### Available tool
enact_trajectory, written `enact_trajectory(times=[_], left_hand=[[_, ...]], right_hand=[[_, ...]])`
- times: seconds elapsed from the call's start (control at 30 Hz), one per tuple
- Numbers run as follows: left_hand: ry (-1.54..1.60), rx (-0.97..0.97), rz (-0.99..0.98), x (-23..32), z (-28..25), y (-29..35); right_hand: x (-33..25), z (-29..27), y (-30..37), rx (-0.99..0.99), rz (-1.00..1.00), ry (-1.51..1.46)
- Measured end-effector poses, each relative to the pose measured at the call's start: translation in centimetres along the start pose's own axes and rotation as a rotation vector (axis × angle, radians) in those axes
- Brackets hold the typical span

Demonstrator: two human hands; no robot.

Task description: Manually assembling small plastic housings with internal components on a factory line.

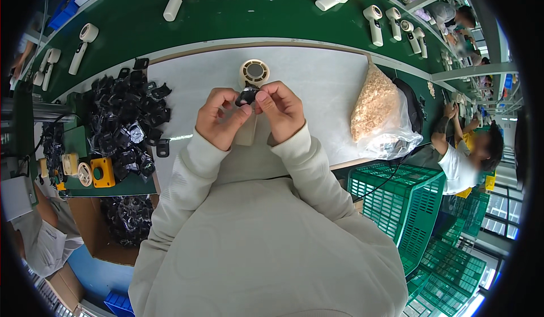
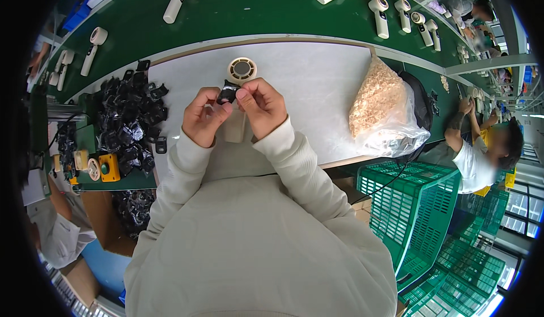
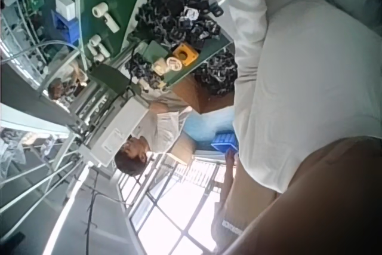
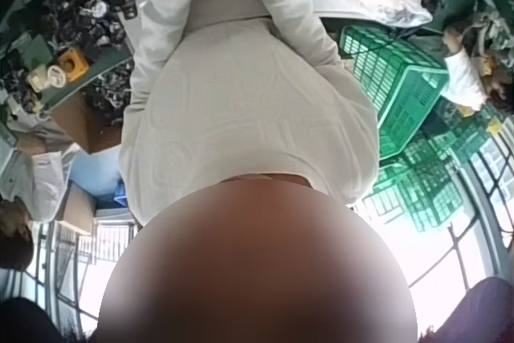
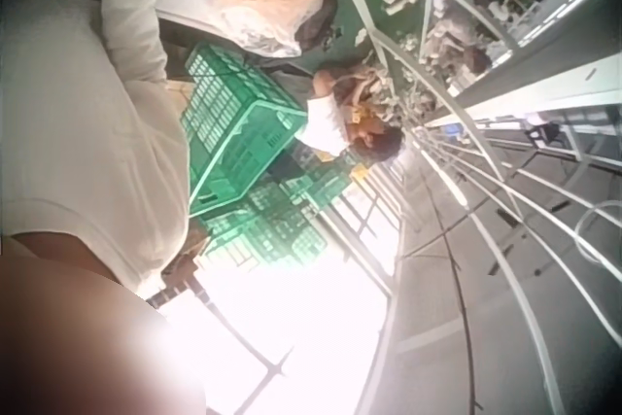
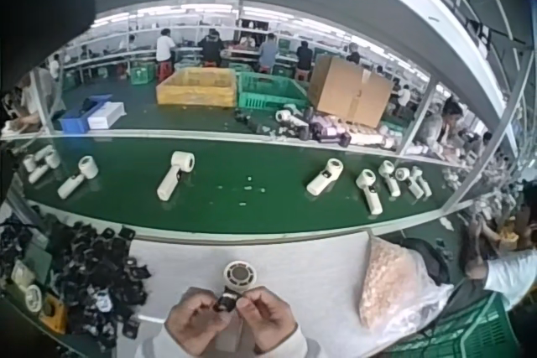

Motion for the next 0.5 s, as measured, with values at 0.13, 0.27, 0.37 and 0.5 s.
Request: enact_trajectory(times=[0.13,0.27,0.37,0.5], left_hand=[[-0.476,0.018,0.016,0.7,-0.6,-0.1],[-0.693,0.038,0.034,-0.2,-1.2,-0.5],[-0.85,-0.028,-0.03,-0.8,0.1,-0.6],[-0.793,-0.076,-0.098,-1.4,0.0,-0.7]], right_hand=[[0.7,-0.6,-0.4,-0.006,0.079,0.159],[1.2,-1.1,-0.2,0.064,0.154,0.477],[-0.2,-0.5,-0.4,0.108,0.023,0.659],[-1.2,-0.3,-0.6,0.125,-0.019,0.754]])
Point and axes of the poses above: each hand's wrist, its own y-axis away from the middle knuckle, its own z-axis out of the palm, x = y × z, the point moved 7 cm from there along -y, towards the middle knuckle, and after that the axes turned 11 degrees about -x, right-handed, at the moved point
